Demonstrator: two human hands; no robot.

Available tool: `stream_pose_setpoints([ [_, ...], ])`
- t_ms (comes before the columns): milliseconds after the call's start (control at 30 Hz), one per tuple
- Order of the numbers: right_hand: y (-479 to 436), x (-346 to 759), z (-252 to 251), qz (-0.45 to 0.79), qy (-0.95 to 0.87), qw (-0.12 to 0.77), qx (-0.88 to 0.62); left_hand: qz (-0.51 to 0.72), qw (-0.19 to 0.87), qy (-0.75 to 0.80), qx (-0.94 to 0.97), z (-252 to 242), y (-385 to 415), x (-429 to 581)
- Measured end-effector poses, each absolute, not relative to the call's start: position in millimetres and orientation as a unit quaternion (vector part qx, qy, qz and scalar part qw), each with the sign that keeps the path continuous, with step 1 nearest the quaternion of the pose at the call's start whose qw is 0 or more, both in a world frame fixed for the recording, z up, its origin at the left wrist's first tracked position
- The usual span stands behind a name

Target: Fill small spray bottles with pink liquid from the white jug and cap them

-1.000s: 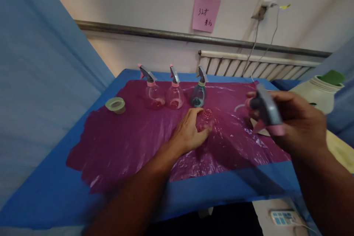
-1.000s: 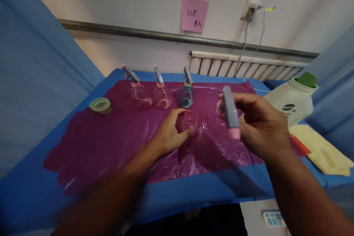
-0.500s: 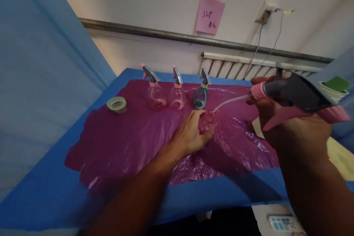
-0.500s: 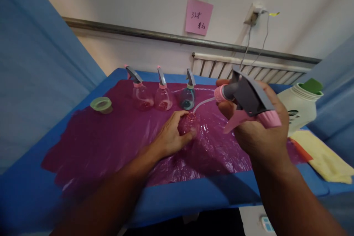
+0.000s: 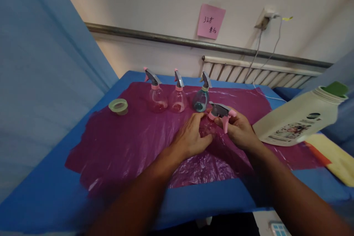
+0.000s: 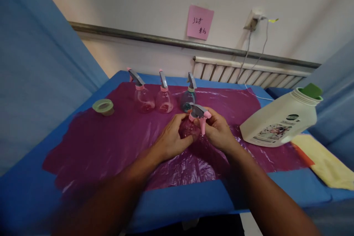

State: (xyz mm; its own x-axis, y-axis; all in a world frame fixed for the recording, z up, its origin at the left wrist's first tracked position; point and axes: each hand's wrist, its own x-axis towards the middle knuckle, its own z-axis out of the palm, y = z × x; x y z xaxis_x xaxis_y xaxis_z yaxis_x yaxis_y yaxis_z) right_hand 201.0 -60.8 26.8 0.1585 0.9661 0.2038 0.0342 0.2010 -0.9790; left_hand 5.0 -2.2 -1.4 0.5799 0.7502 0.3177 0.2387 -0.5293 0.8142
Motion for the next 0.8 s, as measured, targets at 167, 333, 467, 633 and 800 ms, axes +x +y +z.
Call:
stream_pose_setpoints([
  [167, -59.9, 206.6, 22.5, 0.389, -0.536, 0.575, -0.479, 0.348, 0.369, 0.297, 0.809, -5.3, -0.7, 6.1],
  [333, -62.3, 207.9, 22.2, 0.342, -0.56, 0.57, -0.495, 0.349, 0.371, 0.298, 0.807, -5.3, -1.4, 5.9],
  [467, -63.9, 204.3, 14.7, 0.324, -0.544, 0.583, -0.509, 0.345, 0.367, 0.31, 0.806, -4.0, -4.0, 5.7],
  [633, -60.7, 191.8, 2.5, 0.262, -0.517, 0.632, -0.515, 0.341, 0.346, 0.299, 0.821, -8.3, -2.9, 4.5],
  [800, -52.8, 179.3, -5.7, 0.27, -0.483, 0.664, -0.502, 0.332, 0.334, 0.263, 0.842, -12.5, 1.9, 2.0],
])
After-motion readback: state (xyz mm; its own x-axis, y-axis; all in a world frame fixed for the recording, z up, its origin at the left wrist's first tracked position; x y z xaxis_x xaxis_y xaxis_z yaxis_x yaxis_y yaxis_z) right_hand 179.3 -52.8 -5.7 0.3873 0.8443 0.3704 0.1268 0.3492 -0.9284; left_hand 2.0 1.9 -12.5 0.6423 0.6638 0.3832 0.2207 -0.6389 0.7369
